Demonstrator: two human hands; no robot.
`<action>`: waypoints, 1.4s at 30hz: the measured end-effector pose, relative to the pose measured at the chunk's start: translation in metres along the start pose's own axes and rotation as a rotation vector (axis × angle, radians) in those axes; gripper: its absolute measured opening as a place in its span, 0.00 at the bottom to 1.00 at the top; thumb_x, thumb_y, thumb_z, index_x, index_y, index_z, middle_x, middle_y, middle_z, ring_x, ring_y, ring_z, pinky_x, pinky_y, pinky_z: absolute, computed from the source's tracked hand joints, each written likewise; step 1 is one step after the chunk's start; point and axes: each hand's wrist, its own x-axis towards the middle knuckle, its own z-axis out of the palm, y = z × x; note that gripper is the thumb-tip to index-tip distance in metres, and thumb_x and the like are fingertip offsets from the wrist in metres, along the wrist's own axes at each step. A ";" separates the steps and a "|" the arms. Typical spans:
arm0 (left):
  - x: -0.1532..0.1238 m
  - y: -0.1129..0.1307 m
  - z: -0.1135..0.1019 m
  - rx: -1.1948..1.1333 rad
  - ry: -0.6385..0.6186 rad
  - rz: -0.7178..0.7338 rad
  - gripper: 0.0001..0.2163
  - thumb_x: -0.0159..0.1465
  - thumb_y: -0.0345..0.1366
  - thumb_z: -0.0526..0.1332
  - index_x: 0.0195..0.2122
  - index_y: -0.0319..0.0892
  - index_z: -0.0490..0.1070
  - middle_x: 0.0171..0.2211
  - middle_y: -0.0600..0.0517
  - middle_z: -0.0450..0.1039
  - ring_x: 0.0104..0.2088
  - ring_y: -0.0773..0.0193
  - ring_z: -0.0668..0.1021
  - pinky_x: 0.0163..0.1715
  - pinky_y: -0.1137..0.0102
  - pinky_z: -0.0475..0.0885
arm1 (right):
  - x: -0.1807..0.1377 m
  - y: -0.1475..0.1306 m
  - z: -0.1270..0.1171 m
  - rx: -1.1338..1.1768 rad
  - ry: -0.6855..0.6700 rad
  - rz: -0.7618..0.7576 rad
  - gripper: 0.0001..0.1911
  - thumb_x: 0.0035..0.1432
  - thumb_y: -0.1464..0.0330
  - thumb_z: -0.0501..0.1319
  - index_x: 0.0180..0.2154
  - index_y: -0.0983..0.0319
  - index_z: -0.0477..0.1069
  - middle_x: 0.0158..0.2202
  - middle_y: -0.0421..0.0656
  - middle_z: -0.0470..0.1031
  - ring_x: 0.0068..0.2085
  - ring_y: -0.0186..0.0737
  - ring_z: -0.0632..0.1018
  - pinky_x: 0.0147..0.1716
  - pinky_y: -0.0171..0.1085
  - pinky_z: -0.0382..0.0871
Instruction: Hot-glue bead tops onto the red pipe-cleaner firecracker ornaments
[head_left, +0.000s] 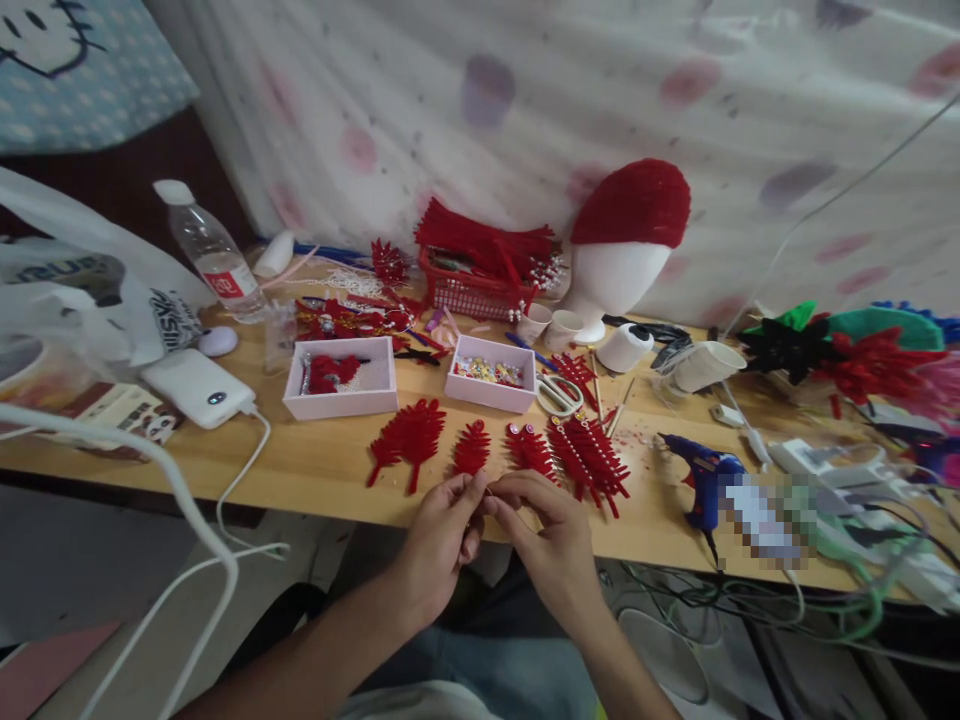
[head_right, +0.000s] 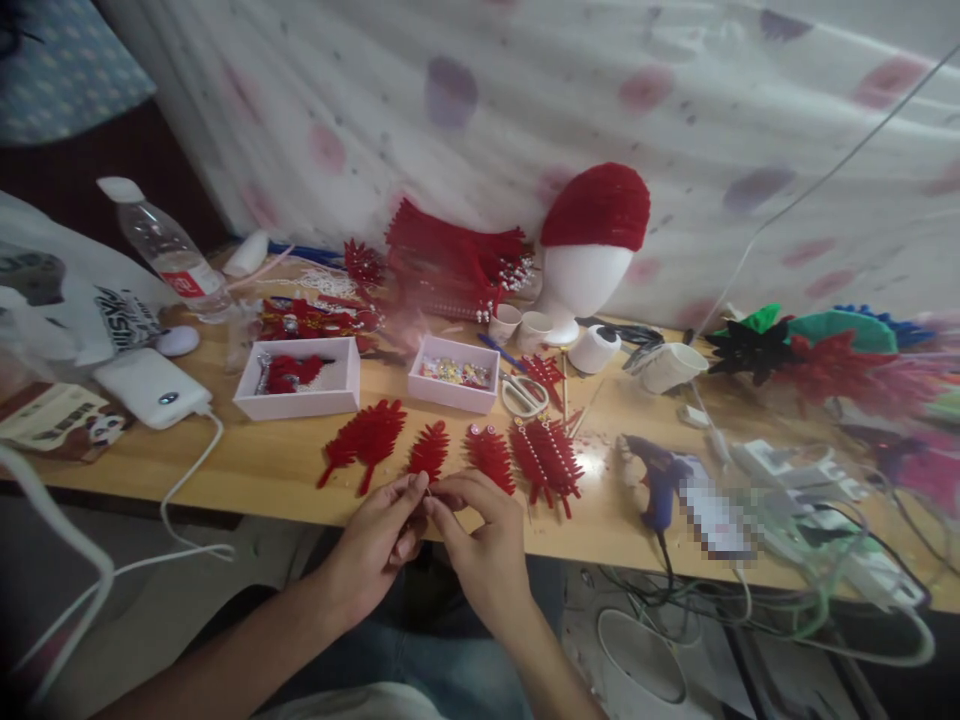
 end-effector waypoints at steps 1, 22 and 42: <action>0.001 0.000 0.000 0.004 -0.006 0.000 0.26 0.49 0.58 0.71 0.30 0.38 0.68 0.22 0.59 0.68 0.12 0.81 0.57 0.12 0.78 0.45 | -0.001 0.001 0.001 0.025 0.013 0.031 0.06 0.61 0.67 0.64 0.36 0.60 0.79 0.33 0.43 0.79 0.34 0.38 0.78 0.35 0.35 0.73; 0.003 0.011 -0.030 0.821 0.010 0.481 0.16 0.71 0.43 0.52 0.43 0.41 0.77 0.30 0.48 0.79 0.28 0.64 0.76 0.31 0.71 0.70 | 0.050 0.033 -0.014 -0.327 0.086 -0.052 0.08 0.59 0.65 0.64 0.39 0.57 0.82 0.37 0.45 0.79 0.37 0.40 0.79 0.38 0.37 0.73; 0.036 0.007 -0.038 1.870 0.100 0.688 0.15 0.70 0.42 0.56 0.53 0.42 0.73 0.38 0.47 0.76 0.39 0.55 0.79 0.35 0.64 0.72 | 0.094 0.064 0.009 -0.809 -0.095 -0.097 0.10 0.63 0.67 0.61 0.40 0.54 0.82 0.32 0.44 0.77 0.36 0.43 0.73 0.37 0.38 0.63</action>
